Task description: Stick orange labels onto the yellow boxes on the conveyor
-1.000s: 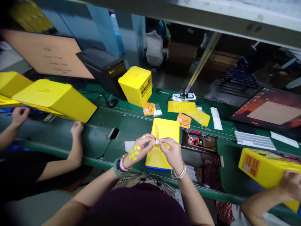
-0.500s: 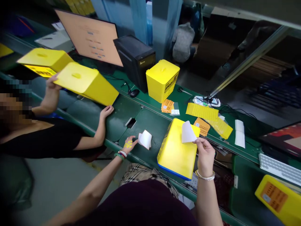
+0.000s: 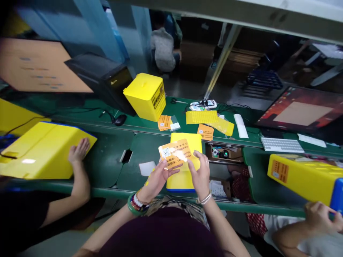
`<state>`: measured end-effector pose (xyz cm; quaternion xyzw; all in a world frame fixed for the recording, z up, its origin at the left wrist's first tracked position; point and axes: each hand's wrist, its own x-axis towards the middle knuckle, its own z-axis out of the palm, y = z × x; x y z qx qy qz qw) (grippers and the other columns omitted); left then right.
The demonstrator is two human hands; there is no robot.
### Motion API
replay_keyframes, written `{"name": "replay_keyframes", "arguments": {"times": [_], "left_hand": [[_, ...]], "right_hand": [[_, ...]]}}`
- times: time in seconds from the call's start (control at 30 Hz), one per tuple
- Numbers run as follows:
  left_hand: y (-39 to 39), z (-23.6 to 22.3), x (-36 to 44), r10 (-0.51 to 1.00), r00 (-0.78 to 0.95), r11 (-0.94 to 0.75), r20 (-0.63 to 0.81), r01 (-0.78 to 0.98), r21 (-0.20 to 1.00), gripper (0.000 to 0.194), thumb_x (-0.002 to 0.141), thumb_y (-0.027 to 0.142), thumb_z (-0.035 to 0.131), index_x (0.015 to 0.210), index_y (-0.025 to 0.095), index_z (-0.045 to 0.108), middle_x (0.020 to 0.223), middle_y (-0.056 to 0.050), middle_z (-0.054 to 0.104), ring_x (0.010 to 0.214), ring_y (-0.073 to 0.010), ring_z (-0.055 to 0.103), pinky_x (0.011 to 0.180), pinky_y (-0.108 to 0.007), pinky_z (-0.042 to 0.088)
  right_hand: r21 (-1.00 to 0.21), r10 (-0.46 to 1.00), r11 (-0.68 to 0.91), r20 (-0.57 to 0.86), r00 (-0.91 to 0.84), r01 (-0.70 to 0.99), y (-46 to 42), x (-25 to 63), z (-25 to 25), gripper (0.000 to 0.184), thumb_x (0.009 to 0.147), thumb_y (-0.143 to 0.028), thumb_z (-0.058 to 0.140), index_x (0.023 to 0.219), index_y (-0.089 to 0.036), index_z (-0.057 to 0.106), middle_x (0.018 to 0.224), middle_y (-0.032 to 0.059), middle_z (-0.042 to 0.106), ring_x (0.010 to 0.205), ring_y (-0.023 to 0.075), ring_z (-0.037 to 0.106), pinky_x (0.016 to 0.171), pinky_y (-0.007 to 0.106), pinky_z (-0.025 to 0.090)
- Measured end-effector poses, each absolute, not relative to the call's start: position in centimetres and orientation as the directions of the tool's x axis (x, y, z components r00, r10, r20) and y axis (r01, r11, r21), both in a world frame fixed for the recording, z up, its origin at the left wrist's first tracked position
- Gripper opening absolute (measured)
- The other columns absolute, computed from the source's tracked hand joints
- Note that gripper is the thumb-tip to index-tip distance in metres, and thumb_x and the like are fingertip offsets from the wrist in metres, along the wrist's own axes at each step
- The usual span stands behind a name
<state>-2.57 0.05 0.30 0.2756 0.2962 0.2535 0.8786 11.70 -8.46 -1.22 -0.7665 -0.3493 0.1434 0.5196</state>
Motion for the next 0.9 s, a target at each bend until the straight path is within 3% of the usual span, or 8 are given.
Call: {"name": "replay_keyframes", "arguments": {"times": [0.1, 0.2, 0.33, 0.5, 0.63, 0.9], "left_hand": [[0.2, 0.3, -2.1, 0.557, 0.737, 0.711, -0.383, -0.184, 0.679, 0.041, 0.090, 0.044, 0.058, 0.123, 0.021, 0.060, 0.132, -0.011, 0.059, 0.112, -0.0294, 0.062, 0.093, -0.045, 0.051], [0.7, -0.1, -1.4, 0.554, 0.739, 0.643, -0.383, -0.088, 0.761, 0.039, 0.090, 0.043, 0.058, 0.123, 0.023, 0.059, 0.135, -0.009, 0.056, 0.116, -0.0271, 0.058, 0.093, -0.042, 0.051], [2.8, -1.8, 0.3, 0.757, 0.562, 0.459, -0.334, -0.092, 0.884, 0.039, 0.083, 0.038, 0.068, 0.118, 0.025, 0.058, 0.120, -0.006, 0.062, 0.110, -0.0194, 0.058, 0.090, -0.031, 0.048], [5.6, -3.6, 2.4, 0.832, 0.492, 0.316, -0.257, -0.038, 0.948, 0.024, 0.077, 0.039, 0.071, 0.081, 0.018, 0.062, 0.082, -0.001, 0.063, 0.079, -0.0140, 0.058, 0.075, -0.026, 0.045], [6.3, -4.7, 3.2, 0.832, 0.491, 0.290, -0.259, 0.012, 0.957, 0.023, 0.078, 0.039, 0.069, 0.076, 0.018, 0.061, 0.076, 0.000, 0.062, 0.073, -0.0140, 0.056, 0.070, -0.025, 0.044], [7.3, -7.8, 3.1, 0.910, 0.388, -0.013, -0.142, 0.370, 0.929, 0.019, 0.079, 0.032, 0.062, 0.065, 0.020, 0.060, 0.076, -0.002, 0.060, 0.081, -0.0187, 0.055, 0.075, -0.030, 0.042]], "right_hand": [[-0.978, 0.684, -0.204, -0.178, 0.707, -0.049, -9.3, 14.1, -2.4, 0.027, 0.080, -0.045, 0.066, 0.093, -0.020, 0.065, 0.092, 0.0055, 0.068, 0.084, 0.0213, 0.063, 0.078, 0.037, 0.051], [-0.950, 0.690, -0.176, -0.305, 0.656, -0.256, -9.3, 15.3, -2.6, 0.028, 0.075, -0.046, 0.071, 0.076, -0.020, 0.063, 0.076, 0.0023, 0.066, 0.072, 0.0184, 0.059, 0.068, 0.032, 0.048], [-0.973, 0.603, -0.127, -0.231, 0.763, -0.193, -8.3, 16.6, -2.7, 0.026, 0.072, -0.045, 0.072, 0.073, -0.020, 0.065, 0.076, 0.0030, 0.067, 0.074, 0.0181, 0.058, 0.071, 0.032, 0.047], [-0.969, 0.591, -0.154, -0.247, 0.768, -0.194, -6.8, 18.4, -4.4, 0.026, 0.069, -0.044, 0.073, 0.071, -0.019, 0.067, 0.077, 0.0046, 0.069, 0.075, 0.0192, 0.059, 0.072, 0.033, 0.047], [-0.945, 0.593, -0.181, -0.325, 0.737, -0.271, -6.3, 19.1, -6.5, 0.026, 0.066, -0.044, 0.075, 0.073, -0.020, 0.067, 0.077, 0.0023, 0.068, 0.074, 0.0192, 0.059, 0.072, 0.034, 0.046], [-0.958, 0.554, -0.283, -0.120, 0.824, 0.051, -5.7, 20.1, -10.1, 0.025, 0.067, -0.045, 0.074, 0.069, -0.020, 0.071, 0.090, 0.0057, 0.061, 0.090, 0.0218, 0.056, 0.089, 0.039, 0.044]]}}
